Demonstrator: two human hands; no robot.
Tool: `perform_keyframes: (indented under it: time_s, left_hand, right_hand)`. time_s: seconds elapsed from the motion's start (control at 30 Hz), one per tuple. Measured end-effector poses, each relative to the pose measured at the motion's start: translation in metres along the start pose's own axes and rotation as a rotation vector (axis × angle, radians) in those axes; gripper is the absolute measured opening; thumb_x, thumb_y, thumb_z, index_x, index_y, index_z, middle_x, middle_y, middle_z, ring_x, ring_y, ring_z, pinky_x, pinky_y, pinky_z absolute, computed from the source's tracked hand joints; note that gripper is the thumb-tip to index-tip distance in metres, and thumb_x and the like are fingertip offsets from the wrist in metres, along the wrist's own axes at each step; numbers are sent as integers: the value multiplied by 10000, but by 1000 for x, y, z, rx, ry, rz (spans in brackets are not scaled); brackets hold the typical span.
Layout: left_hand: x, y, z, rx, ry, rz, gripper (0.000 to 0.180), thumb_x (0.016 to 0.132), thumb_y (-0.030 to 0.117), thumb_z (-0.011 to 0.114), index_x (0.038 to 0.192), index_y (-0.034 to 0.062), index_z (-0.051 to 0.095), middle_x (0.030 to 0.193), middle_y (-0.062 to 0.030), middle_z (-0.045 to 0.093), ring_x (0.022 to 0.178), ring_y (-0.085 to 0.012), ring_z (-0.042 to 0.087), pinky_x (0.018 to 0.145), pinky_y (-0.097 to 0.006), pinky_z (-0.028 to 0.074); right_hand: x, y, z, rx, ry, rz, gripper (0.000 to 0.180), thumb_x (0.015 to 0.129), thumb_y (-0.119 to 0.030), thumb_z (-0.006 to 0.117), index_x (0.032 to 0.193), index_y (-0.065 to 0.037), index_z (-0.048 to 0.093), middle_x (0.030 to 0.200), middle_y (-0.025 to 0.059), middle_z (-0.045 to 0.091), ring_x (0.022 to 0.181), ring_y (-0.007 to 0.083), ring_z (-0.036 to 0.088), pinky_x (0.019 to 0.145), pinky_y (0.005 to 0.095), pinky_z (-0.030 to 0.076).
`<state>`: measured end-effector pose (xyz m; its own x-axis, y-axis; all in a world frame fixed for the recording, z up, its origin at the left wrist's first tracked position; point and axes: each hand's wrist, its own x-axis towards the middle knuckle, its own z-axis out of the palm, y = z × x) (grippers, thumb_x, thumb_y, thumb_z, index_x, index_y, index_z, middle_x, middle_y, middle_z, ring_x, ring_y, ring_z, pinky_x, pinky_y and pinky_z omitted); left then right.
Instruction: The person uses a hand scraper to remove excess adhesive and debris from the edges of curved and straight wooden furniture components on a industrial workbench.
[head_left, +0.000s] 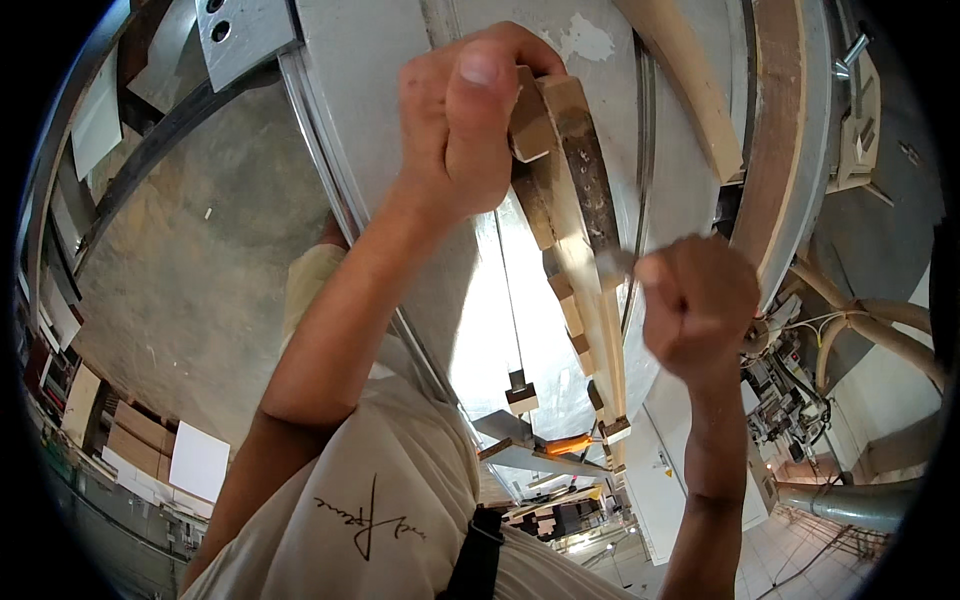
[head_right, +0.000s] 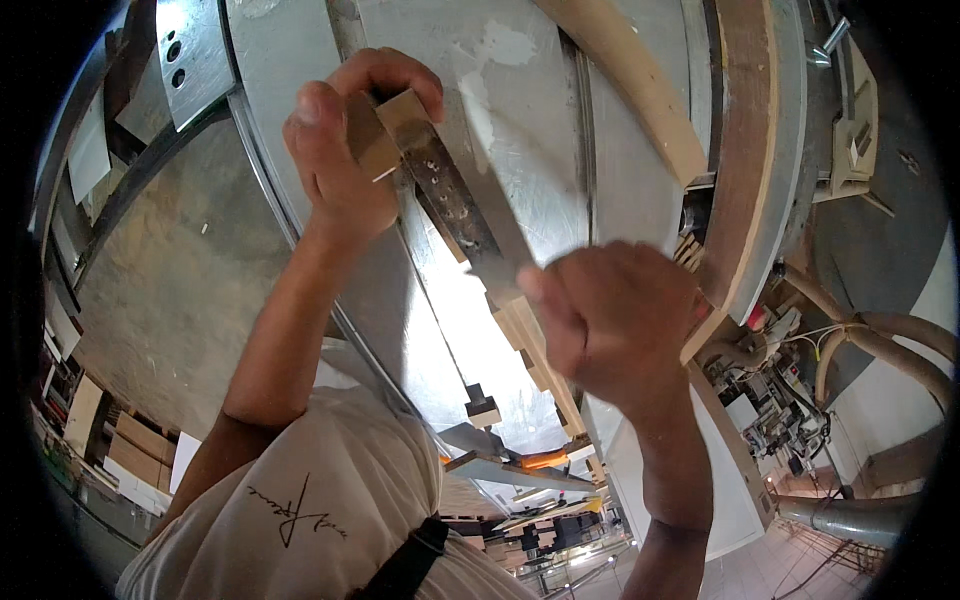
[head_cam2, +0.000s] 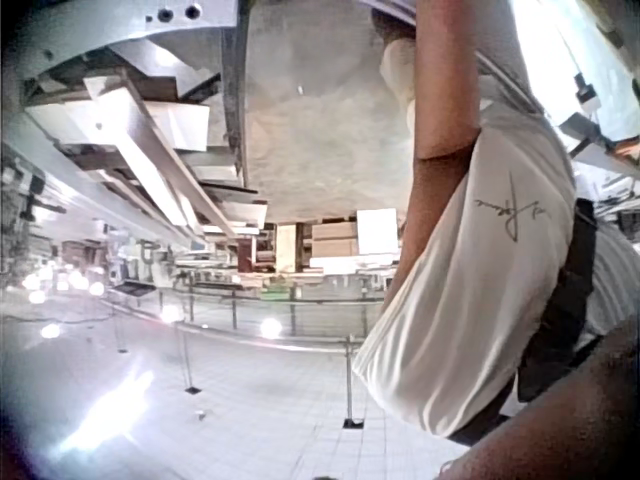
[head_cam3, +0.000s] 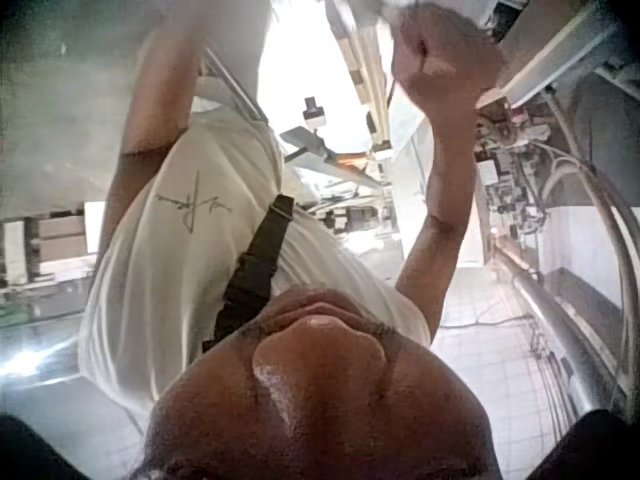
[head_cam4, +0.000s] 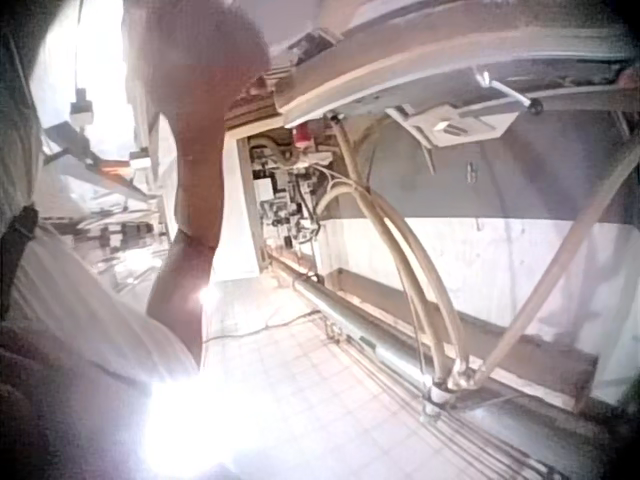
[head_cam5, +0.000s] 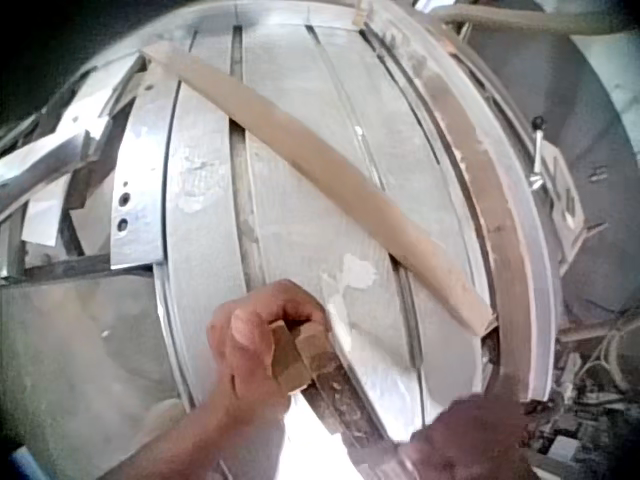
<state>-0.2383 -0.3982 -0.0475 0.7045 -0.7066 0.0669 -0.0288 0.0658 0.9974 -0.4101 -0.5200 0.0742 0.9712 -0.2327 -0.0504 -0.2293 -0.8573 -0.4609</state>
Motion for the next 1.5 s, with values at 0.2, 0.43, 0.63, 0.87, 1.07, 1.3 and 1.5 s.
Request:
perform_keyframes:
  time_s: [0.2, 0.43, 0.63, 0.87, 1.07, 1.3, 1.5]
  left_hand:
    - [2, 1, 3, -14, -9, -15, 930, 1005, 770, 142, 897, 4, 658, 846, -78, 666, 747, -146, 610, 666, -276, 468]
    - [0, -1, 1, -9, 18, -6, 909, 1015, 753, 172, 910, -6, 661, 844, -85, 668, 755, -153, 617, 675, -279, 476]
    - [0, -1, 5, 10, 80, 31, 871, 1029, 709, 178, 908, -2, 667, 767, -75, 672, 691, -147, 620, 627, -276, 483]
    - [2, 1, 6, -72, 111, -22, 905, 984, 774, 196, 889, 4, 662, 755, -72, 661, 666, -145, 602, 608, -282, 473]
    - [-2, 14, 18, -146, 206, -161, 947, 928, 859, 267, 855, -9, 640, 720, -49, 613, 643, -139, 563, 598, -276, 439]
    - [1, 15, 12, -244, 168, -198, 968, 925, 864, 262, 858, -23, 646, 722, -55, 623, 634, -133, 568, 584, -278, 440]
    - [0, 15, 13, -111, 175, -176, 980, 921, 871, 259, 864, -27, 648, 737, -68, 633, 642, -138, 578, 587, -274, 447]
  right_hand:
    - [22, 4, 14, -3, 66, -42, 356, 911, -191, 765, 675, -116, 509, 500, 19, 460, 416, 170, 479, 431, 334, 362]
    - [5, 4, 10, 7, 76, -16, 341, 902, -234, 774, 679, -124, 541, 482, 27, 447, 395, 203, 467, 424, 348, 354]
    - [36, -4, 18, 3, 85, 19, 437, 1027, -219, 643, 667, -45, 465, 526, 63, 403, 450, 158, 355, 448, 330, 297]
    - [25, -4, 18, -4, 94, -29, 432, 1032, -213, 641, 677, -34, 472, 528, 60, 394, 463, 151, 331, 443, 326, 282]
    - [29, -3, 25, 50, 172, -58, 458, 1028, -216, 650, 657, -41, 444, 524, 60, 369, 458, 148, 316, 436, 329, 270]
    - [26, -2, 15, 30, 119, -67, 450, 1003, -196, 672, 647, -56, 435, 513, 60, 368, 434, 181, 323, 427, 339, 270]
    - [6, 7, 13, 19, 77, -100, 372, 977, -148, 690, 680, -60, 484, 524, 59, 399, 427, 191, 367, 425, 340, 292]
